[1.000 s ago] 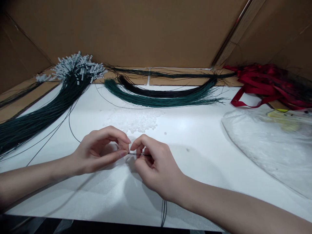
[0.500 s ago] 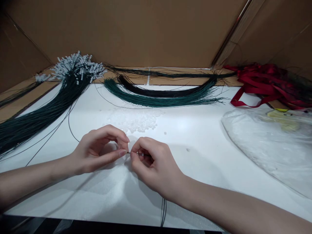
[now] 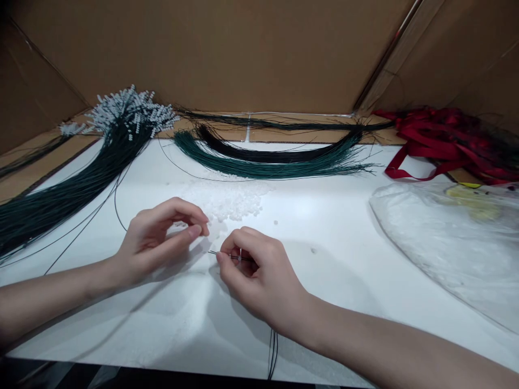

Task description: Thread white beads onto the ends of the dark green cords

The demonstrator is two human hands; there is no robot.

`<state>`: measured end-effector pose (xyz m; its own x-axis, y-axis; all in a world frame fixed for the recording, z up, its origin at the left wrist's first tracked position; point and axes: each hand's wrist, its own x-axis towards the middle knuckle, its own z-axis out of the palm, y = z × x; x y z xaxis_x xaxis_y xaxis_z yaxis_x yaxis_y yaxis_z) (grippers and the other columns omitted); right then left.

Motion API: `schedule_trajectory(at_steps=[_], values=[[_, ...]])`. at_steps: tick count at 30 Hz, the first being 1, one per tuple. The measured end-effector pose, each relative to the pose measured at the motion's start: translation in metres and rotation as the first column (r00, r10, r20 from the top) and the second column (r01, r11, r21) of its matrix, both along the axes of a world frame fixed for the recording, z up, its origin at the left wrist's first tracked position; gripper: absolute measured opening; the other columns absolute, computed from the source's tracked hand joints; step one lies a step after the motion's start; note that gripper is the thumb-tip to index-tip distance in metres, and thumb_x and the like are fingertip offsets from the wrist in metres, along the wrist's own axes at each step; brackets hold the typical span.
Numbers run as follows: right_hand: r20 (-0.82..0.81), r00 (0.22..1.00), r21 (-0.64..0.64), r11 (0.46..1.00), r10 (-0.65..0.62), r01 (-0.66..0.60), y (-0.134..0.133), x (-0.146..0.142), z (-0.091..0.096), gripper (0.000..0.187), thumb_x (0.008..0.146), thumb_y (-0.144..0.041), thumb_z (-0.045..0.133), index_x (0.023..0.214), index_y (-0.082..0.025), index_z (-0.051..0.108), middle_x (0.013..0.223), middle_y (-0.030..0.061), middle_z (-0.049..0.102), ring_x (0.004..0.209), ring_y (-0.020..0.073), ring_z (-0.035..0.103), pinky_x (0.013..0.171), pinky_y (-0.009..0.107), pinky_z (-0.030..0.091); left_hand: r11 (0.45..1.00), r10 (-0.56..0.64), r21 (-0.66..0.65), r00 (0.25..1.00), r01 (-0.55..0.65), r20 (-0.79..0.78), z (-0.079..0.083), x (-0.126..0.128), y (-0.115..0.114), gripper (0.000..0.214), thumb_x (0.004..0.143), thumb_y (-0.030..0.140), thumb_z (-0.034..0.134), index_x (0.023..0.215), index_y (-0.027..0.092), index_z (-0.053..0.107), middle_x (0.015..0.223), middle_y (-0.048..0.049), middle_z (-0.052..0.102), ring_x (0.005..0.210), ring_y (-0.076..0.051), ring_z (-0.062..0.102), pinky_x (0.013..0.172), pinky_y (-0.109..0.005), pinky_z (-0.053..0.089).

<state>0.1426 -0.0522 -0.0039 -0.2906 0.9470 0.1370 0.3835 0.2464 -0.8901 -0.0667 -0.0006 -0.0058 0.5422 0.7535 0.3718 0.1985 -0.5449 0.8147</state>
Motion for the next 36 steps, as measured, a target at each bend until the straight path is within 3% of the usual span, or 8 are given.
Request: schedule_trajectory(at_steps=[3,6,9,18,27,36], values=[[-0.014,1.000,-0.012,1.000,0.007,-0.007,-0.001,0.000,0.000,0.015,0.088,-0.016,0.057,0.073,-0.016,0.059,0.065,-0.0015,0.050,0.057,0.0098,0.043,0.050,0.024,0.035,0.970,0.144,0.211,0.983,-0.117,-0.118,0.001,0.001,0.010,0.012,0.089,0.009,0.057,0.097,0.016,0.063,0.090,-0.0039,0.067,0.082,-0.016,0.059,0.077,-0.031,0.045],[-0.011,1.000,-0.004,1.000,0.004,-0.005,-0.002,0.000,-0.001,0.015,0.088,-0.016,0.057,0.073,-0.017,0.059,0.065,-0.0015,0.050,0.057,0.0100,0.043,0.050,0.024,0.035,0.927,0.196,0.361,0.954,-0.106,-0.224,-0.001,0.002,0.017,0.011,0.089,0.011,0.058,0.095,0.016,0.066,0.093,-0.0055,0.066,0.090,-0.019,0.056,0.083,-0.035,0.042],[-0.005,1.000,-0.003,1.000,0.004,-0.004,-0.001,-0.001,0.000,0.016,0.088,-0.016,0.057,0.072,-0.017,0.059,0.065,-0.0016,0.049,0.057,0.0100,0.043,0.050,0.025,0.035,0.910,0.199,0.409,0.933,-0.062,-0.301,-0.006,0.004,0.020,0.013,0.092,0.016,0.058,0.098,0.019,0.069,0.098,-0.0064,0.064,0.093,-0.021,0.053,0.084,-0.036,0.042],[0.000,1.000,0.007,1.000,0.006,-0.006,-0.001,-0.001,0.000,0.015,0.088,-0.016,0.057,0.073,-0.017,0.059,0.066,-0.0016,0.050,0.057,0.0096,0.043,0.051,0.024,0.035,0.927,0.158,0.375,0.910,-0.003,-0.383,-0.006,0.005,0.022,0.012,0.094,0.020,0.058,0.098,0.019,0.069,0.100,-0.0065,0.061,0.094,-0.020,0.050,0.086,-0.037,0.041],[0.005,1.000,-0.006,1.000,0.013,-0.013,0.000,-0.001,-0.001,0.017,0.089,-0.018,0.056,0.073,-0.017,0.058,0.064,-0.0021,0.048,0.057,0.0100,0.042,0.051,0.025,0.034,0.929,0.210,0.366,0.884,-0.048,-0.418,-0.007,0.005,0.022,0.009,0.093,0.027,0.062,0.097,0.021,0.068,0.102,-0.0055,0.062,0.101,-0.023,0.048,0.091,-0.040,0.035],[0.007,1.000,0.013,1.000,0.006,-0.006,-0.001,-0.001,0.001,0.015,0.087,-0.015,0.056,0.072,-0.016,0.059,0.065,-0.0018,0.049,0.057,0.0095,0.042,0.051,0.024,0.034,0.940,0.204,0.339,0.875,-0.048,-0.440,-0.004,0.006,0.019,0.008,0.096,0.021,0.059,0.091,0.020,0.064,0.100,-0.0037,0.061,0.101,-0.021,0.046,0.088,-0.038,0.032]])
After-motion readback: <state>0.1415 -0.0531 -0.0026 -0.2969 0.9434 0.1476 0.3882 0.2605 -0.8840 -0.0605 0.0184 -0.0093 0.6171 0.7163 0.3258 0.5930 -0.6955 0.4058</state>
